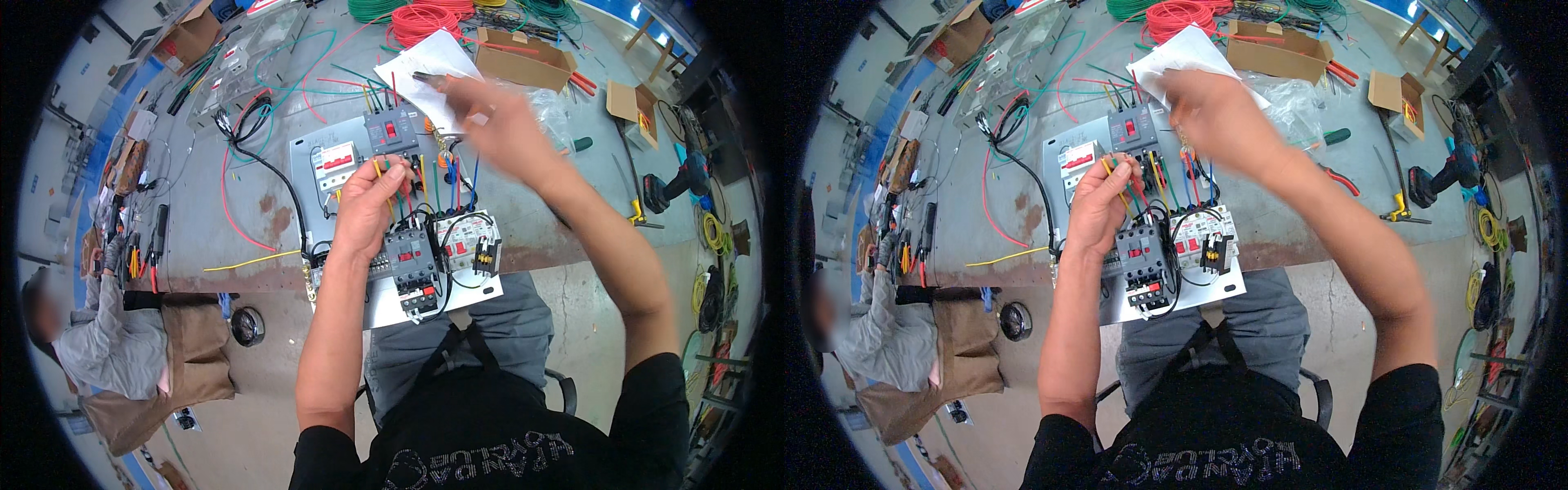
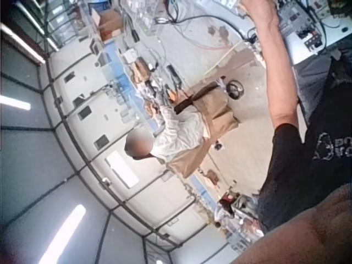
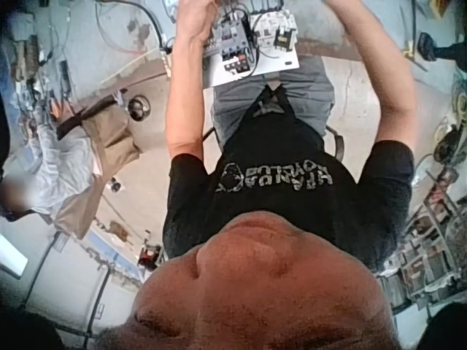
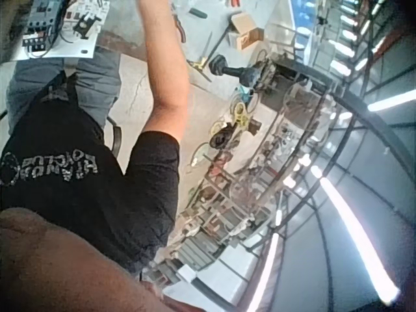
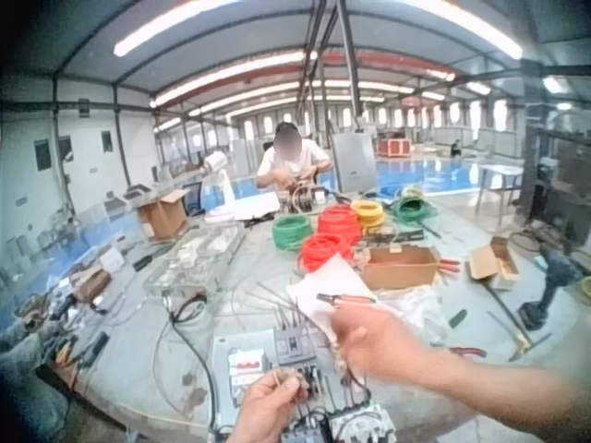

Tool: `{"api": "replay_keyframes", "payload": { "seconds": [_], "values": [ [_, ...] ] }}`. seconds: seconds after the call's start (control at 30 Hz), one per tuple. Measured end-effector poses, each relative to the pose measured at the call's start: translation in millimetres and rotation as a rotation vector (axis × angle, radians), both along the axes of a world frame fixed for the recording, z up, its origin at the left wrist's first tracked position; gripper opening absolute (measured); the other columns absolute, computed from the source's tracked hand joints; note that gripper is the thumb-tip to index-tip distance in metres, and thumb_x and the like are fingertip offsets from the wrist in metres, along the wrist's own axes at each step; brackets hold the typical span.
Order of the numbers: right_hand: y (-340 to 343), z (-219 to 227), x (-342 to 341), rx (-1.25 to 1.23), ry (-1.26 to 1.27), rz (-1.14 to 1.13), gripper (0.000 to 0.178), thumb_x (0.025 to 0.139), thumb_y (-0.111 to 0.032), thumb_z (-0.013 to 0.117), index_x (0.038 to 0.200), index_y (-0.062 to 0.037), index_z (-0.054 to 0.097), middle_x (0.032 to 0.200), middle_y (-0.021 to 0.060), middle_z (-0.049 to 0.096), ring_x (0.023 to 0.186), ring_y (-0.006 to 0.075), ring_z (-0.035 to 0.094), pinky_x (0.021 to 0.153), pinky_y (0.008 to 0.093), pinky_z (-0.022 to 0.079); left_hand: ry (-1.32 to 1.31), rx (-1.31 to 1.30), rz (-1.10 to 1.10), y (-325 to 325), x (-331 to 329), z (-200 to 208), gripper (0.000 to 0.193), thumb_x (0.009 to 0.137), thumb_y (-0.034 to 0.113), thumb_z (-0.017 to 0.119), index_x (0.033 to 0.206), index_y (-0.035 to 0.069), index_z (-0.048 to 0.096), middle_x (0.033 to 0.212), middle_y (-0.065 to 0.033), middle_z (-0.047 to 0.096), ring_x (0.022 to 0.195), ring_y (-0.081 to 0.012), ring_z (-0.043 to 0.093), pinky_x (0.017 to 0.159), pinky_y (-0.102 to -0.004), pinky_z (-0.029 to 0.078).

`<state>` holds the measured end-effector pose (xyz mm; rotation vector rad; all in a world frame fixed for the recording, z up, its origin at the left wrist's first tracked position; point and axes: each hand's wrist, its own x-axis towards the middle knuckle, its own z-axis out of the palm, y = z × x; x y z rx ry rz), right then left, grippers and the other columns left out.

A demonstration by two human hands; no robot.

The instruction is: The person strips and connects multiple colored wires to terminals on an electrical panel using pliers and a screwdriver. They repeatedly cut wire ends, strip insulation, and tighten connections on circuit breakers and terminal blocks.

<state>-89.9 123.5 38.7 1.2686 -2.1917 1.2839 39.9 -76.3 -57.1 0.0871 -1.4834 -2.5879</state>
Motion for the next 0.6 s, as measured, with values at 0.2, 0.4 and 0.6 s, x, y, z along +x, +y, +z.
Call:
{"api": "replay_keyframes", "payload": {
  "seconds": [0.2,0.4,0.6],
  "values": [
    [56,70,-54,-0.513,-0.555,0.058,0.034,0.101,-0.032,0.069,0.116,-0.0015,0.069,0.089,0.005,0.07,0.078,0.0127,0.066,0.065,0.028,0.048,-0.075,-0.094,0.081,4,4,12,0.022,0.104,0.019,0.071,0.122,0.006,0.07,0.114,-0.0035,0.071,0.105,-0.0128,0.063,0.097,-0.0327,0.049],
    [91,-4,3,-0.009,-0.471,-0.04,0.04,0.098,-0.031,0.074,0.131,-0.0075,0.072,0.094,0.0028,0.068,0.082,0.0129,0.059,0.073,0.0307,0.048,0.033,-0.625,0.545,27,34,40,0.023,0.099,0.01,0.075,0.121,0.002,0.071,0.116,-0.0071,0.072,0.106,-0.0154,0.064,0.088,-0.0298,0.052],
    [104,-32,37,0.191,-0.466,-0.002,0.041,0.095,-0.019,0.076,0.132,-0.0042,0.07,0.098,0.0037,0.065,0.088,0.0129,0.059,0.081,0.0292,0.05,0.243,-1.171,0.594,55,50,69,0.014,0.095,0.009,0.078,0.106,0.001,0.075,0.11,-0.0118,0.074,0.098,-0.0191,0.069,0.078,-0.0319,0.055]
  ]
}}
